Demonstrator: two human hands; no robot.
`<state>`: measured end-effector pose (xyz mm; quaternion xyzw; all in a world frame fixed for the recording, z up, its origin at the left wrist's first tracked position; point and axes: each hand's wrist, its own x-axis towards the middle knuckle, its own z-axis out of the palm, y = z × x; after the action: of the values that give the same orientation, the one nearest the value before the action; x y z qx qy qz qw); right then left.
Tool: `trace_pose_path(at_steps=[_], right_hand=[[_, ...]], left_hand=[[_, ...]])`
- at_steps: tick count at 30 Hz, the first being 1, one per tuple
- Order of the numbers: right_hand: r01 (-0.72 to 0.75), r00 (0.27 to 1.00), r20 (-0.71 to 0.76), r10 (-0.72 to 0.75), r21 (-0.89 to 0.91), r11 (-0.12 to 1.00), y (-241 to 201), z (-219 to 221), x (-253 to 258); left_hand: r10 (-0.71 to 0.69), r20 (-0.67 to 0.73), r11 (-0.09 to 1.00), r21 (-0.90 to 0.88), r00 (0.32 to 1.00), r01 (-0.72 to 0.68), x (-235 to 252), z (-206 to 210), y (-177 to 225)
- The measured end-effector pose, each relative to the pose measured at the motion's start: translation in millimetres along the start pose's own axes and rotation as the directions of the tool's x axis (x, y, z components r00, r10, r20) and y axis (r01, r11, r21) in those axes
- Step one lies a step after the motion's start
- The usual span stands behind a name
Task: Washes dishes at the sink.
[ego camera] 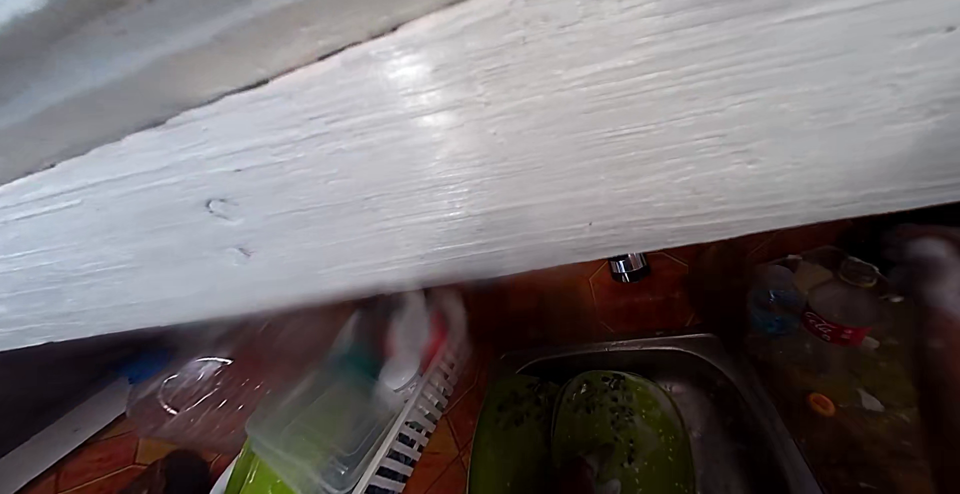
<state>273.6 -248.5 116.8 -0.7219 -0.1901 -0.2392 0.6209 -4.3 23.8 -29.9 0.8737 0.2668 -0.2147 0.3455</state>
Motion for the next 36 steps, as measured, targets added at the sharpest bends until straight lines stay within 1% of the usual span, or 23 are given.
trace_pose_path(at_steps=[2, 3, 4, 5, 7, 8, 9, 10, 12, 14, 18, 21, 23, 24, 27, 29, 31, 34, 35, 36], right_hand=[[0.117, 0.972, 0.205, -0.114, -0.001, 0.993, -17, 41, -28], [0.138, 0.939, 0.323, -0.12, -0.034, 0.99, -21, 64, -40], [0.149, 0.894, 0.437, -0.098, -0.083, 0.985, -21, 88, -49], [0.16, 0.851, 0.521, -0.068, -0.134, 0.978, -18, 111, -54], [0.137, 0.767, 0.639, 0.052, -0.243, 0.96, -14, 150, -55], [0.112, 0.731, 0.671, 0.122, -0.295, 0.949, -14, 164, -52], [0.087, 0.713, 0.679, 0.175, -0.333, 0.939, -15, 177, -49], [0.073, 0.713, 0.671, 0.204, -0.36, 0.93, -15, 185, -49], [0.07, 0.73, 0.648, 0.216, -0.385, 0.92, -18, 193, -50], [0.145, 0.726, 0.66, 0.193, -0.422, 0.895, -21, 194, -52], [0.341, 0.643, 0.749, 0.161, -0.468, 0.815, -22, 190, -50], [0.483, 0.543, 0.822, 0.172, -0.474, 0.737, -32, 184, -45], [0.532, 0.505, 0.84, 0.196, -0.482, 0.696, -40, 182, -40], [0.554, 0.497, 0.846, 0.192, -0.48, 0.68, -40, 182, -38], [0.619, 0.443, 0.873, 0.204, -0.462, 0.635, -34, 179, -31], [0.643, 0.443, 0.877, 0.184, -0.454, 0.616, -32, 179, -31], [0.633, 0.444, 0.873, 0.203, -0.466, 0.619, -33, 180, -32], [0.541, 0.483, 0.851, 0.205, -0.474, 0.695, -39, 178, -31], [0.523, 0.481, 0.854, 0.197, -0.46, 0.717, -42, 174, -30], [0.507, 0.461, 0.862, 0.211, -0.451, 0.734, -48, 171, -29]], left_hand=[[0.007, 0.038, 0.996, -0.089, 0.999, -0.004, 8, -4, 14], [0.014, 0.061, 0.991, -0.131, 0.998, -0.006, 13, -5, 20], [0.028, 0.081, 0.986, -0.168, 0.996, -0.014, 18, -7, 26], [0.048, 0.097, 0.98, -0.197, 0.994, -0.028, 23, -7, 30], [0.086, 0.124, 0.966, -0.252, 0.989, -0.052, 32, -8, 35], [0.096, 0.137, 0.959, -0.277, 0.986, -0.055, 36, -9, 37], [0.098, 0.148, 0.951, -0.306, 0.984, -0.049, 40, -9, 38], [0.098, 0.156, 0.94, -0.34, 0.983, -0.039, 45, -9, 37], [0.081, 0.171, 0.906, -0.423, 0.982, -0.002, 58, -8, 35], [0.052, 0.175, 0.856, -0.515, 0.983, 0.046, 71, -7, 34], [-0.025, 0.125, 0.725, -0.68, 0.992, 0.104, 95, -5, 45], [-0.063, 0.121, 0.627, -0.767, 0.991, 0.134, 110, -1, 64], [-0.083, 0.129, 0.553, -0.819, 0.988, 0.154, 119, 3, 74], [-0.095, 0.133, 0.516, -0.841, 0.987, 0.163, 122, 5, 78], [-0.144, 0.16, 0.41, -0.889, 0.976, 0.206, 133, 11, 86], [-0.143, 0.175, 0.363, -0.907, 0.974, 0.216, 137, 16, 89], [-0.136, 0.175, 0.335, -0.918, 0.975, 0.212, 142, 23, 93], [-0.113, 0.174, 0.326, -0.924, 0.978, 0.202, 140, 27, 95], [-0.111, 0.177, 0.337, -0.919, 0.978, 0.205, 141, 29, 95], [-0.116, 0.181, 0.35, -0.913, 0.977, 0.211, 142, 31, 95]])
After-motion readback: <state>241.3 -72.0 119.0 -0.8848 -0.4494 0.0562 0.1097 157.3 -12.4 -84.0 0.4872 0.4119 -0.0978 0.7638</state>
